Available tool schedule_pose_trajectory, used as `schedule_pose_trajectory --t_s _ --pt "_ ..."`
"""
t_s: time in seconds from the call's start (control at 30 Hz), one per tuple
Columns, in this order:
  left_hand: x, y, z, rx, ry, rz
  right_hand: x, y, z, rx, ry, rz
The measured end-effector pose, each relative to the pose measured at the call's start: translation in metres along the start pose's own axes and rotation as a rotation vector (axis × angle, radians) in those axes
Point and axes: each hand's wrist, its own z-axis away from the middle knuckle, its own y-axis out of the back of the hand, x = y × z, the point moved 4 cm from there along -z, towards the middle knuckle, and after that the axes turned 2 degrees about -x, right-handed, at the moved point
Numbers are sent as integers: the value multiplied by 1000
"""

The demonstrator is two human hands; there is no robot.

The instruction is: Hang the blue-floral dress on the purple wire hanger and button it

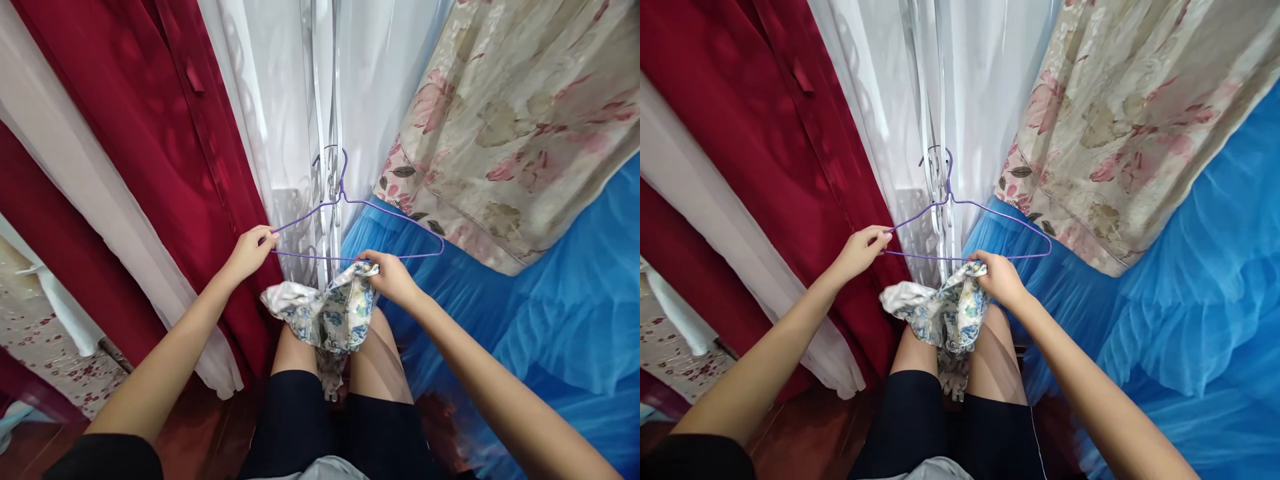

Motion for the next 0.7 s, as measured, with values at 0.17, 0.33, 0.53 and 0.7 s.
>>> schedule_pose_trajectory --t_s 0.17,0.33,0.53,0.7 --pt "-9 -31 57 311 -22 -140 -7 4 7 0 -47 24" --pt "-2 -101 153 245 -72 -210 -14 5 8 -20 -68 54" --pt "18 -194 200 -279 -73 -47 -27 -2 10 -81 -67 90" --pt "0 -246 215 -697 73 -115 -24 -3 13 -93 -57 90"
